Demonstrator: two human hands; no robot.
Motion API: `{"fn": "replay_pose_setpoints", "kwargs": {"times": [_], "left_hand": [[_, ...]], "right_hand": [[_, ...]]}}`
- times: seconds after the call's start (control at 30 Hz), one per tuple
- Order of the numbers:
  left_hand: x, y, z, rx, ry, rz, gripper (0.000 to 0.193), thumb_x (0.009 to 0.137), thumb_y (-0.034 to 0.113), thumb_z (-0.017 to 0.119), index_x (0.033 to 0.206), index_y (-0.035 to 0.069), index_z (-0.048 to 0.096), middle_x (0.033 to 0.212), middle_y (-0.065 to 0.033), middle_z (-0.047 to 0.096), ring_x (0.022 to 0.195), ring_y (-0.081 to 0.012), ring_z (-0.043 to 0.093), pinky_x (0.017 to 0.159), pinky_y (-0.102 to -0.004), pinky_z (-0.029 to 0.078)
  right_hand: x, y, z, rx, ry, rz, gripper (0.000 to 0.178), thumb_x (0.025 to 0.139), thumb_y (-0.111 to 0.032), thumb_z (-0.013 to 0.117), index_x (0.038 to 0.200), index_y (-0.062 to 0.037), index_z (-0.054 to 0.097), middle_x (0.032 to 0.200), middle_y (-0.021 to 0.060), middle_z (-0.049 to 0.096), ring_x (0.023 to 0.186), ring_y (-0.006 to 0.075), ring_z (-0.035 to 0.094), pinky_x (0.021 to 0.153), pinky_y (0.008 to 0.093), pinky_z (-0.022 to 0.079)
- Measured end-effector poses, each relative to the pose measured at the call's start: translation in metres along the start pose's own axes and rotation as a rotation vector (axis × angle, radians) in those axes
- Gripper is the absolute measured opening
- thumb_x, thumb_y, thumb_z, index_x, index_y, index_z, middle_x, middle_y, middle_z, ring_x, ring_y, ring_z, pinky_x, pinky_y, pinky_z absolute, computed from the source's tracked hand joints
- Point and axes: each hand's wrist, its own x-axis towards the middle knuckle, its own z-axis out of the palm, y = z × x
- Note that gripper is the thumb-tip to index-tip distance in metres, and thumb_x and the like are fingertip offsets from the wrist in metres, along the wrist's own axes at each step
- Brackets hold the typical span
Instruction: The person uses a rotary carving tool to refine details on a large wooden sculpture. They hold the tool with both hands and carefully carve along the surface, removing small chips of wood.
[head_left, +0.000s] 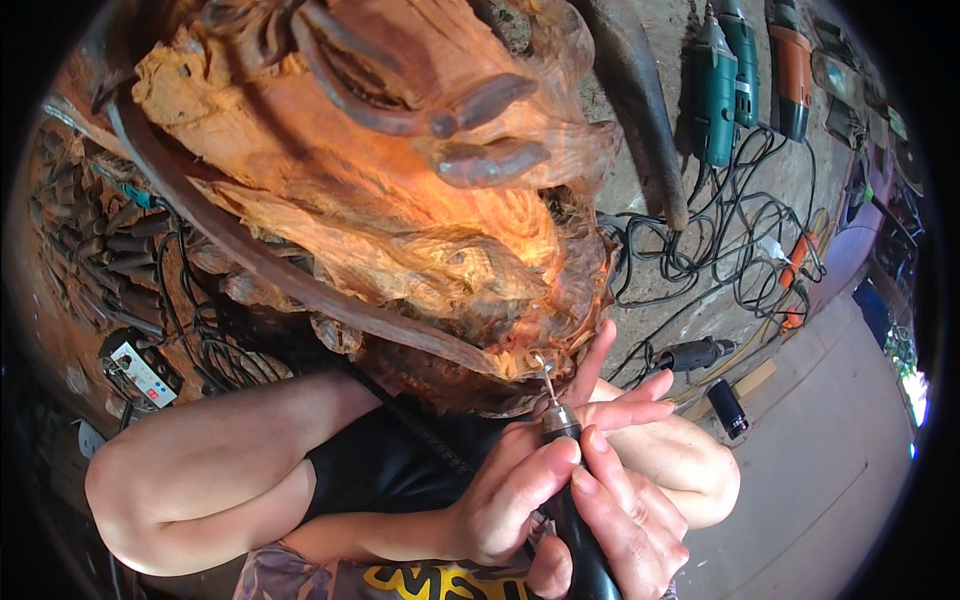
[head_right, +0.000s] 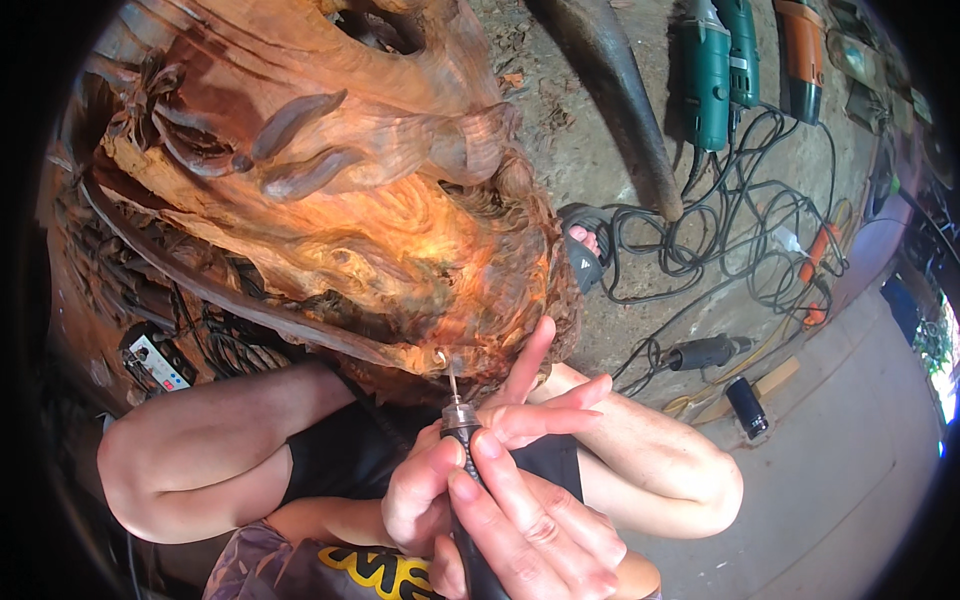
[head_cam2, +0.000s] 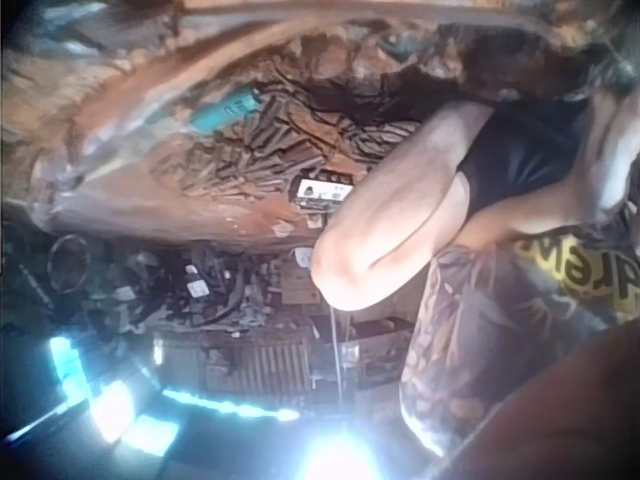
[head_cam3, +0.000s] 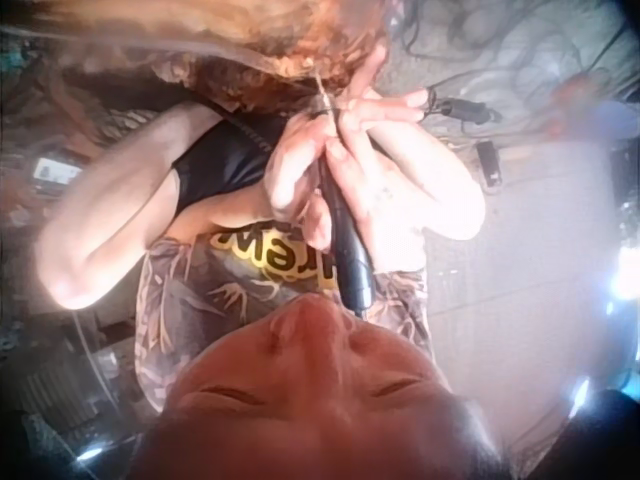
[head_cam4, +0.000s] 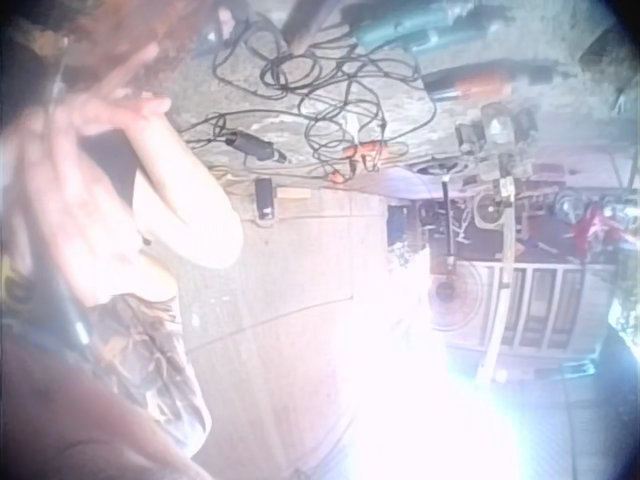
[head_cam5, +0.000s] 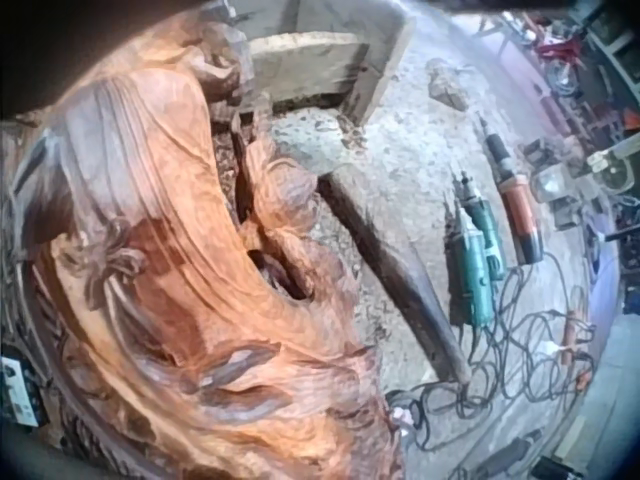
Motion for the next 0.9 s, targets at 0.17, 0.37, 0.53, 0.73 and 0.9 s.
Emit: {"fn": "replay_pose_setpoints", "kwargs": {"times": [0.17,0.37,0.53,0.73,0.9], "left_hand": [[0.012,0.0,0.008,0.152,-0.04,0.075,0.048,0.106,0.026,0.034,0.138,-0.006,0.049,0.147,-0.0225,0.049,0.152,-0.0335,0.019,0.123,-0.0499,-0.005],[0.028,-0.004,0.035,0.129,0.095,0.093,0.052,0.109,0.033,0.034,0.14,-0.009,0.041,0.146,-0.0263,0.046,0.145,-0.034,0.037,0.124,-0.0496,-0.002],[0.031,-0.013,0.023,0.126,0.205,0.126,0.063,0.11,0.037,0.033,0.148,-0.013,0.026,0.149,-0.0284,0.042,0.146,-0.0331,0.035,0.122,-0.0454,0.011],[0.032,-0.006,0.018,0.268,0.158,0.099,0.066,0.11,0.035,0.034,0.151,-0.013,0.014,0.148,-0.034,0.04,0.146,-0.0357,0.033,0.121,-0.0455,0.016],[0.031,-0.012,0.024,0.167,0.233,0.1,0.067,0.11,0.035,0.034,0.152,-0.011,0.01,0.149,-0.0343,0.038,0.146,-0.0371,0.033,0.119,-0.0465,0.019]], "right_hand": [[0.014,0.005,-0.02,0.133,0.004,-0.008,0.055,0.084,-0.041,0.069,0.103,0.0104,0.069,0.1,0.0323,0.07,0.099,0.042,0.071,0.093,0.0487,0.056],[0.045,0.031,-0.059,0.506,-0.06,0.031,0.056,0.082,-0.041,0.069,0.102,0.0108,0.069,0.1,0.0335,0.07,0.098,0.0425,0.071,0.094,0.049,0.056],[0.067,0.057,-0.059,0.531,-0.256,0.057,0.053,0.078,-0.039,0.065,0.1,0.0092,0.069,0.101,0.035,0.069,0.093,0.041,0.072,0.09,0.0452,0.057],[0.07,0.058,-0.061,0.396,-0.313,0.039,0.051,0.091,-0.05,0.058,0.097,0.0006,0.06,0.099,0.0309,0.07,0.087,0.0341,0.072,0.084,0.0446,0.059],[0.074,0.063,-0.065,0.39,-0.378,-0.011,0.053,0.092,-0.051,0.057,0.099,0.0015,0.059,0.1,0.0308,0.069,0.088,0.0344,0.072,0.085,0.0456,0.058]]}}
